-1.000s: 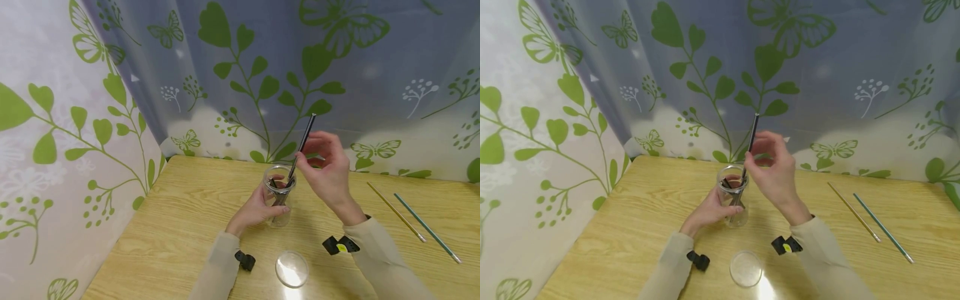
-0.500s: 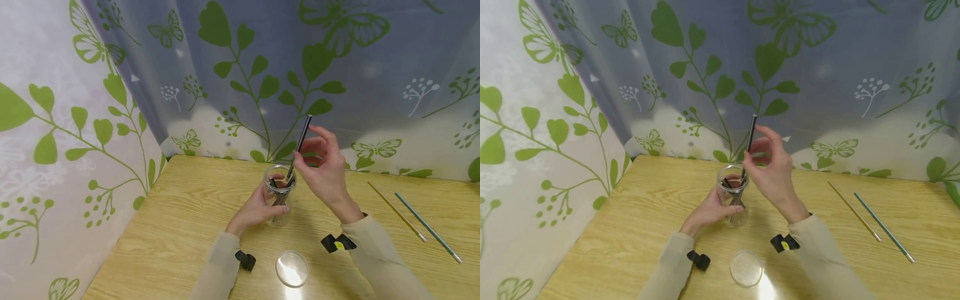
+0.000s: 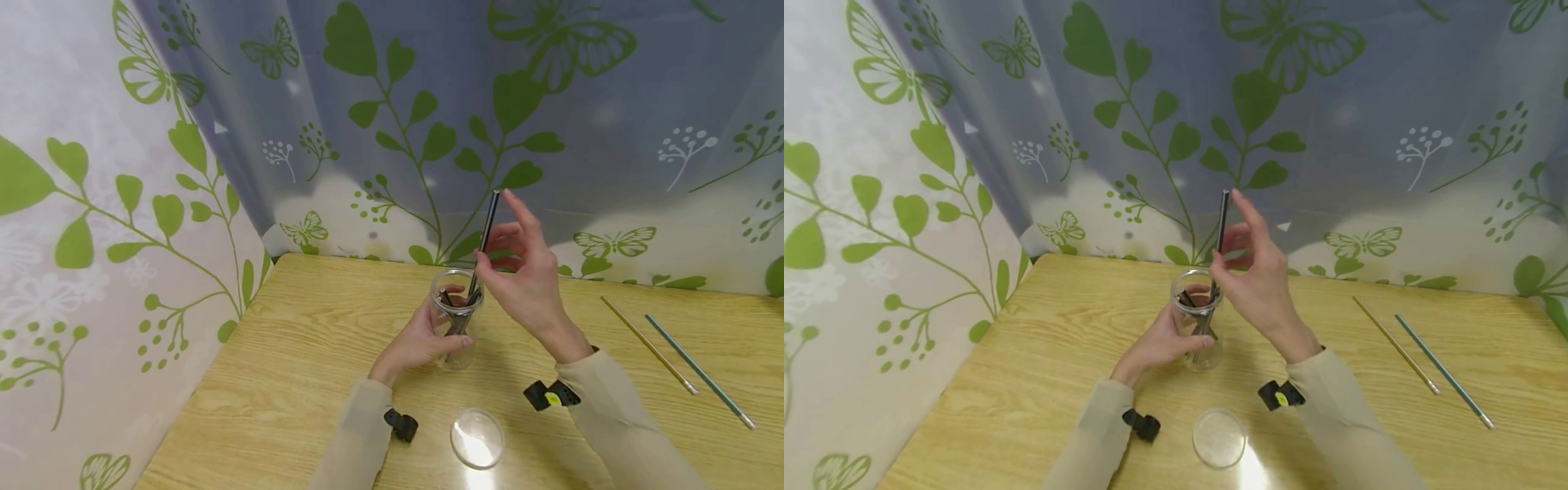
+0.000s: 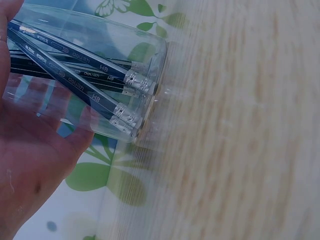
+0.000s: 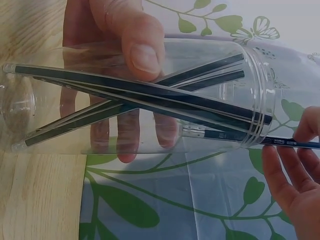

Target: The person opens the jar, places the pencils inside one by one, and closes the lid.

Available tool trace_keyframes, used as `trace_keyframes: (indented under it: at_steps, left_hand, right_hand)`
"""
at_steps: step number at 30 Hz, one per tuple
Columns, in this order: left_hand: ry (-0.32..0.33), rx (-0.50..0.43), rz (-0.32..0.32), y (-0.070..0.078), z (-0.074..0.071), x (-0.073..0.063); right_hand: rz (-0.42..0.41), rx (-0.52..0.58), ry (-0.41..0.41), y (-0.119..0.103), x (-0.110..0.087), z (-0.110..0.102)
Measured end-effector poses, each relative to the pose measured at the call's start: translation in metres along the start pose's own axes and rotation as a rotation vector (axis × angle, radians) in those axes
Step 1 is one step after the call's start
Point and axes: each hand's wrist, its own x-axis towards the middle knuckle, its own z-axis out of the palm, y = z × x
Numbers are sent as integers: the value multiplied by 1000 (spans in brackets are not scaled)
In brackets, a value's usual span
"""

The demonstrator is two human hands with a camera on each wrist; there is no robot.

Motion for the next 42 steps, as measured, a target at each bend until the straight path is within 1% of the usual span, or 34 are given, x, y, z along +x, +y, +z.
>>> trace_keyframes:
  at_steps: [7, 21, 25, 30, 32, 37, 42]
  left_hand:
    - [8, 15, 1, -1, 0, -1]
    - [11, 5, -5, -1, 0, 0]
    - [13, 7, -14, -1, 0, 0]
    - [11, 9, -17, -1, 0, -1]
    - [10, 11, -9, 0, 0, -1]
    - [7, 12, 10, 0, 0, -1]
    - [11, 15, 6, 0, 1, -1]
  right_hand:
    - [3, -11, -24, 1, -2, 0]
    - [-8, -17, -63, 3, -7, 3]
    - [-11, -41, -72, 4, -9, 4]
    - [-34, -67, -79, 6, -11, 4]
    - [-51, -74, -84, 6, -11, 5]
    - [-71, -98, -112, 7, -12, 6]
    - [-70, -115, -160, 7, -14, 6]
